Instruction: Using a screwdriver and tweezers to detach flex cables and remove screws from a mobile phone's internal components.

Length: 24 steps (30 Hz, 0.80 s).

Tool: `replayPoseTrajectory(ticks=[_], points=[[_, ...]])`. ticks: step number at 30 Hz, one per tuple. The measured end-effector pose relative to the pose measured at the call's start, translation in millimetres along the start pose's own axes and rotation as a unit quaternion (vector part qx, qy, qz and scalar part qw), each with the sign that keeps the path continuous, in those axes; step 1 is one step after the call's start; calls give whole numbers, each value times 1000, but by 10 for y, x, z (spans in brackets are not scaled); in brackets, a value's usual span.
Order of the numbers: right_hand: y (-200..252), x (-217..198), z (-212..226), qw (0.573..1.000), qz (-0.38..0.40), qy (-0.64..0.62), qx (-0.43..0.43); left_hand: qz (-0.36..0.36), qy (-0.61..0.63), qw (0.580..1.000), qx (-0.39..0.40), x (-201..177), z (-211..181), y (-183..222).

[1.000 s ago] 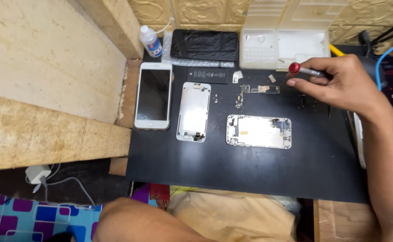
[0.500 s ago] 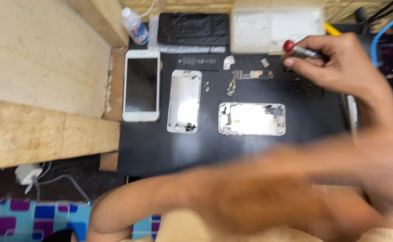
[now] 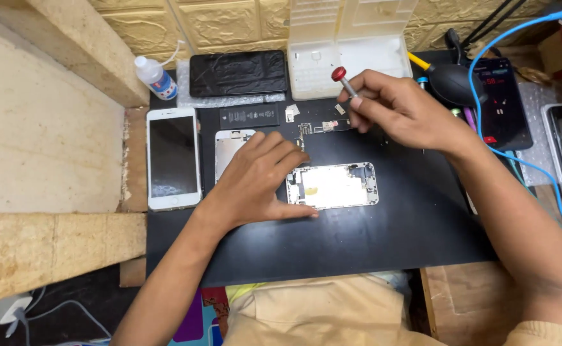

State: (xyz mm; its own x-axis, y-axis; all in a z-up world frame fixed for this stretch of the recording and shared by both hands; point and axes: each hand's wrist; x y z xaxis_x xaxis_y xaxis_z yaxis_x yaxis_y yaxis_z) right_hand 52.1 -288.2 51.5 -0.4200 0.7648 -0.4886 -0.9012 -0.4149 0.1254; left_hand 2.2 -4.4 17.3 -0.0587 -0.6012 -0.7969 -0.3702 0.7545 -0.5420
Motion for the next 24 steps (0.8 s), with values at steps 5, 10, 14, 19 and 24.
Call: replayPoseTrajectory(ticks=[5, 10, 14, 19, 24], points=[[87, 123, 28, 997, -21, -46, -56, 40, -29, 999, -7, 40, 8, 51], [247, 324, -264, 980, -115, -130, -97, 58, -37, 998, -10, 83, 45, 96], [352, 383, -554, 957, -214, -167, -98, 73, -26, 997, -12, 92, 40, 86], [456, 397, -581, 956, -223, -170, -83, 77, -10, 997, -17, 102, 49, 80], [459, 470, -773, 954, -219, -185, -86, 70, -7, 997, -18, 105, 45, 67]])
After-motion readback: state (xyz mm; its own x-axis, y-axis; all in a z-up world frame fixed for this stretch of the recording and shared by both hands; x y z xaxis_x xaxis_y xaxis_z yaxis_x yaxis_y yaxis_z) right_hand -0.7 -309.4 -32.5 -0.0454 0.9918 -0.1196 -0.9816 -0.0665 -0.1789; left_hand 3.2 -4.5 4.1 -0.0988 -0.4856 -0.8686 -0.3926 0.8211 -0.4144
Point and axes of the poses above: each hand's wrist, its own y-axis away from the middle knuckle, its own x-axis out of the palm, z = x × y, and after that the axes turned 11 degrees about x, right-handed
